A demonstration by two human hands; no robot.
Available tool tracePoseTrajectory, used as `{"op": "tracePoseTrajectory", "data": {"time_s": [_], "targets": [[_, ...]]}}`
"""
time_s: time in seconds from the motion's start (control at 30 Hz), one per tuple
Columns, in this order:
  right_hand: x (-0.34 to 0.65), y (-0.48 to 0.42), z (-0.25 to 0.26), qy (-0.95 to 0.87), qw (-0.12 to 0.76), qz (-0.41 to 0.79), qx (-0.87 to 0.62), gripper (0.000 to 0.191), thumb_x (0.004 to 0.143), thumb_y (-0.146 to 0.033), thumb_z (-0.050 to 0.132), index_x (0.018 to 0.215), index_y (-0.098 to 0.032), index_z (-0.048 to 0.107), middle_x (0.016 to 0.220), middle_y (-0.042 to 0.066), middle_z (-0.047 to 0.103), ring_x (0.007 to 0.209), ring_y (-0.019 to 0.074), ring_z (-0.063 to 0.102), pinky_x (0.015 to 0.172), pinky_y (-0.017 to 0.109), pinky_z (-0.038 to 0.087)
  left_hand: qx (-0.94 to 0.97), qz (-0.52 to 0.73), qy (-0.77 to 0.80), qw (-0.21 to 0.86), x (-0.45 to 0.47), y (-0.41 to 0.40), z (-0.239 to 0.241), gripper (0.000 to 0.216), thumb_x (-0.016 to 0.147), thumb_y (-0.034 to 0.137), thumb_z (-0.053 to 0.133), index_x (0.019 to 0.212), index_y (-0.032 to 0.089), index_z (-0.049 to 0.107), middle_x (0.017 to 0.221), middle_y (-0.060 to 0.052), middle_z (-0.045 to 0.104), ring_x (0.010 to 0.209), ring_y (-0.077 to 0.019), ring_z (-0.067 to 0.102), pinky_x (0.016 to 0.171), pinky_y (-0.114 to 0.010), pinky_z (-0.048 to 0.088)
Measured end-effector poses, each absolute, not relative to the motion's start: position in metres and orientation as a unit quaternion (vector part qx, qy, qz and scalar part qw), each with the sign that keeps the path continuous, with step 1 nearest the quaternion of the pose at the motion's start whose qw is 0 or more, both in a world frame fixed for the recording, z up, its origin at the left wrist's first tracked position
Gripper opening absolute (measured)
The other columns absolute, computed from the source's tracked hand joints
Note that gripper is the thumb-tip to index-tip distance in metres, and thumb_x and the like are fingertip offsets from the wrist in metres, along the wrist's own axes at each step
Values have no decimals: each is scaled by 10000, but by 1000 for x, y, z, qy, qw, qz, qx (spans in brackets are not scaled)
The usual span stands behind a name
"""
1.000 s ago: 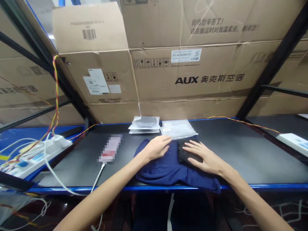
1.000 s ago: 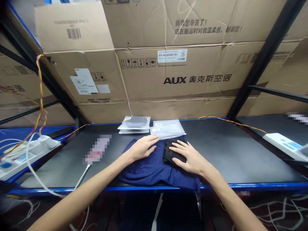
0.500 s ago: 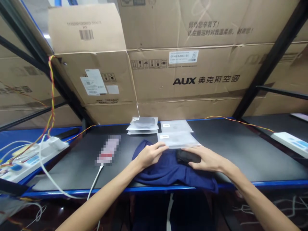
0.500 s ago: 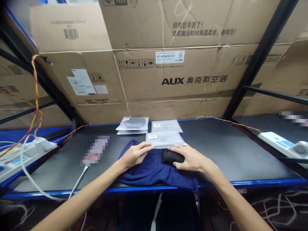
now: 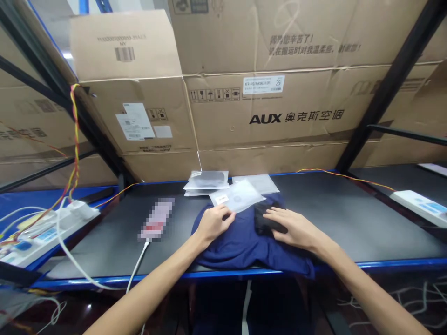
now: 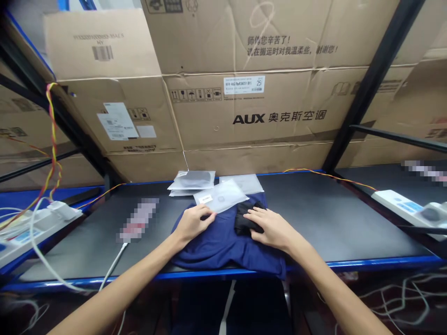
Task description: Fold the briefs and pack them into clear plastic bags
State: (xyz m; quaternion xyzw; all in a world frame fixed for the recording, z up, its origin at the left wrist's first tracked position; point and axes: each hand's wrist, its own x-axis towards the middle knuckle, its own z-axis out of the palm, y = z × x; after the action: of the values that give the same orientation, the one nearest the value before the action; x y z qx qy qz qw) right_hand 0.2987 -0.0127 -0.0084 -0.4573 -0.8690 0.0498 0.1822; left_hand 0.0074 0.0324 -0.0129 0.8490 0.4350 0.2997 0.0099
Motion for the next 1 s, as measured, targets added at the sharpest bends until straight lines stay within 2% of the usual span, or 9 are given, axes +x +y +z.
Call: {"op": "tracePoseTrajectory", "data": {"time_s": [0.1,0.2,0.43,0.57,0.67,0.8,1.0], "targets": [[297,-12,-13,-868,206,19,-451,462,778,-204,586,1234,-254,637,1261,94,670,1202,304,599,996,494,486,836,290,466,-21,9,33,-14,276,900,306,591,668,185,679,738,-19,688,647,-147,639,635,-246,477],[296,-12,-12,-871,216,3,-441,448,774,-180,569,1208,-264,638,1209,76,699,1135,286,644,974,480,497,832,290,472,-32,11,33,-17,295,919,313,563,682,183,681,762,-28,692,670,-160,648,627,-255,475],[288,-30,0,-853,282,-43,-438,415,795,-198,552,1196,-264,633,1186,63,710,1061,250,683,952,424,512,841,286,457,-43,10,34,-18,206,924,287,569,1064,194,687,1055,-47,688,784,-174,682,676,-265,538],[271,-33,3,-858,302,-29,-414,429,808,-209,561,1231,-251,624,1203,71,702,1083,248,672,949,402,519,858,301,416,-8,11,33,-20,241,925,268,561,1135,198,657,1103,-54,668,775,-153,679,708,-254,560],[256,-29,-1,-884,266,-4,-384,454,810,-208,556,1259,-234,615,1234,88,685,1113,254,655,928,397,529,860,314,401,17,13,31,-20,266,924,261,554,1172,219,640,1123,-51,660,794,-147,682,724,-247,571],[245,-24,-5,-908,208,24,-363,517,802,-252,593,1319,-238,588,1351,113,605,1216,293,582,1023,472,454,856,332,394,49,14,30,-20,324,887,169,550,1199,209,628,1140,-58,650,867,-156,683,767,-250,582],[254,-14,0,-909,174,126,-358,668,801,-371,658,1438,-318,464,1536,65,396,1443,338,262,1147,581,239,852,383,338,115,13,31,-20,297,892,140,535,1151,219,657,1089,-46,662,864,-145,675,806,-258,578]]}}
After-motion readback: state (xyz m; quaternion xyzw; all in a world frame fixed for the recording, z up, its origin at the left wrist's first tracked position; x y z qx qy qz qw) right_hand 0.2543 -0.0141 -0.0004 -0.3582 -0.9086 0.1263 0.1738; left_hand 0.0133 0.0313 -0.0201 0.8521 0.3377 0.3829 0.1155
